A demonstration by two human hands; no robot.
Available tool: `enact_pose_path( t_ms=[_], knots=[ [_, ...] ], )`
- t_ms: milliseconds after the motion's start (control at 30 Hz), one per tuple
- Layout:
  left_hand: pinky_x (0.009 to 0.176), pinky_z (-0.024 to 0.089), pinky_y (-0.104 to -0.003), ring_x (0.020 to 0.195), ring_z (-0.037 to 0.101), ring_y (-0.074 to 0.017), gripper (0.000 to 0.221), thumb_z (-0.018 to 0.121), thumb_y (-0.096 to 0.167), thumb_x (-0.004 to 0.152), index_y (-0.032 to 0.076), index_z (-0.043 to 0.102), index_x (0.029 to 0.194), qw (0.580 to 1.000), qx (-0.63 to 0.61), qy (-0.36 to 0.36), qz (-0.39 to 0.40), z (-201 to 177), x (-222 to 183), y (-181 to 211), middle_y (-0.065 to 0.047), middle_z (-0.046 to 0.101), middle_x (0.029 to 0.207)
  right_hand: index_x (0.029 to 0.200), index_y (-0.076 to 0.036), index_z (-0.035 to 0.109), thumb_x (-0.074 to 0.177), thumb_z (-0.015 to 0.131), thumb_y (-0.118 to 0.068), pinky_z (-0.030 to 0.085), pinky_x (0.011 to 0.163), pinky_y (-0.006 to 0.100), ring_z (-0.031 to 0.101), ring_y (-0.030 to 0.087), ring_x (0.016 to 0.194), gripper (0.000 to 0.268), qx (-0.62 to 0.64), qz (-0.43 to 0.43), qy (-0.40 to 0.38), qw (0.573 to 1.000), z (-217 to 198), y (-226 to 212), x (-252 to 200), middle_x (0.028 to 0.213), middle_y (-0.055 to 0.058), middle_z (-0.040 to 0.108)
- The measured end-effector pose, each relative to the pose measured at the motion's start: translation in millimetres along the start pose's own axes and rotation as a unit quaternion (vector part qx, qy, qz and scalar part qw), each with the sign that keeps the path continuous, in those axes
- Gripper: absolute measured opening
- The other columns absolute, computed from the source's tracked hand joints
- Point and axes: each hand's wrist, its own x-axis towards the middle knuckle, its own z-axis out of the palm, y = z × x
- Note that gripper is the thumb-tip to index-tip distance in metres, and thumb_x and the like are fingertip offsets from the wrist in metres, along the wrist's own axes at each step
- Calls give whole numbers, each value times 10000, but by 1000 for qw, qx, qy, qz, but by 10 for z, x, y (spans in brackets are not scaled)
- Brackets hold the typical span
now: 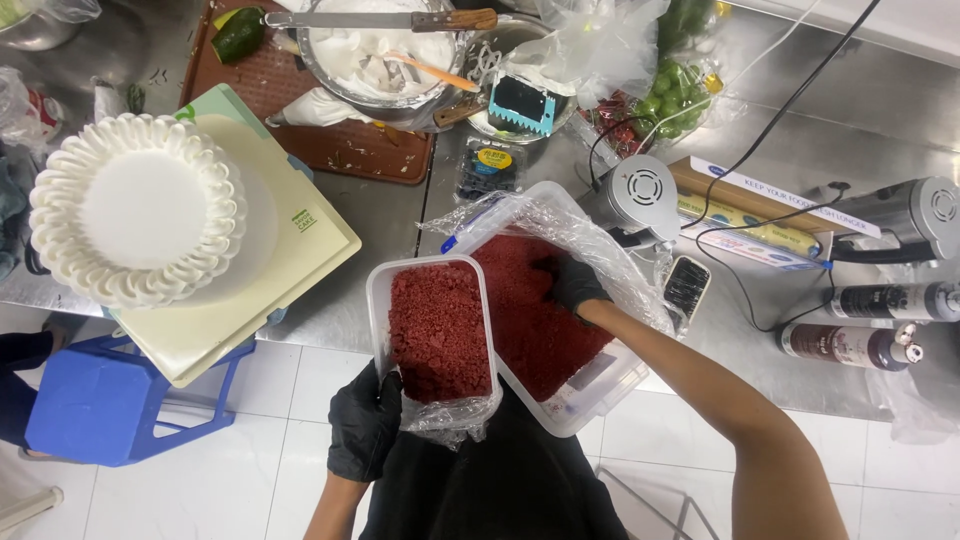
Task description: Transferring red velvet cake crumbs from a large plastic container into a smaller one using a plastic scraper.
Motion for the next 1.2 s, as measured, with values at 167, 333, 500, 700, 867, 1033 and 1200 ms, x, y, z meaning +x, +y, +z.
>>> enact_pose_path(
  t_ms=[167, 333, 500, 700, 867, 1033, 1200],
  knots=[
    [720, 598, -364, 788, 799, -256, 316, 631, 144, 926, 94, 732, 1222, 1000, 11, -5, -13, 12, -1, -17, -164, 790, 858, 1442, -270, 562, 781, 833, -127, 629, 740, 352, 765, 232, 782, 729, 75, 221, -139, 962, -62, -223, 26, 1200, 103, 730],
    [734, 597, -361, 792, 801, -252, 356, 622, 126, 905, 104, 722, 1247, 1000, -8, -2, -14, 35, -28, -40, -153, 796, 868, 1407, -222, 572, 725, 882, -240, 607, 726, 411, 746, 276, 814, 749, 57, 142, -61, 986, 234, -65, -77, 1168, 157, 737],
    [749, 597, -354, 838, 802, -242, 326, 624, 125, 909, 98, 744, 1211, 1000, -17, 14, 9, 24, -59, -72, -153, 801, 890, 1318, -183, 672, 954, 650, -248, 596, 811, 448, 746, 330, 889, 371, -76, 107, -183, 974, 452, -109, -255, 1046, 215, 756],
    [689, 593, -370, 741, 794, -255, 323, 612, 139, 922, 95, 729, 1219, 1000, -14, 4, -6, -50, -78, 136, -164, 783, 824, 1319, -129, 668, 963, 504, -87, 560, 851, 481, 695, 390, 999, 395, -223, -36, -70, 972, -71, -370, 143, 1102, 227, 712],
    [675, 588, -391, 718, 785, -285, 317, 626, 144, 905, 88, 735, 1198, 1000, -6, 10, -1, -17, -58, -18, -183, 770, 819, 1243, -115, 716, 930, 517, -83, 537, 889, 483, 677, 413, 1021, 372, -115, -134, 16, 984, 394, 0, 405, 1146, 241, 705],
    [702, 590, -398, 793, 779, -313, 300, 635, 128, 892, 67, 748, 1163, 998, 2, 29, 50, 16, -67, -95, -199, 772, 857, 1186, -81, 717, 981, 534, -135, 540, 909, 477, 683, 392, 1028, 279, -83, -110, 2, 990, 763, 457, 318, 1139, 229, 711],
    [705, 600, -392, 779, 789, -312, 296, 629, 139, 902, 73, 740, 1168, 999, -2, 13, 34, 7, -61, -123, -201, 768, 862, 1199, -111, 718, 951, 540, -127, 544, 905, 465, 682, 377, 1008, 306, -146, -85, -59, 984, 818, 326, 73, 1118, 213, 710]
  ],
)
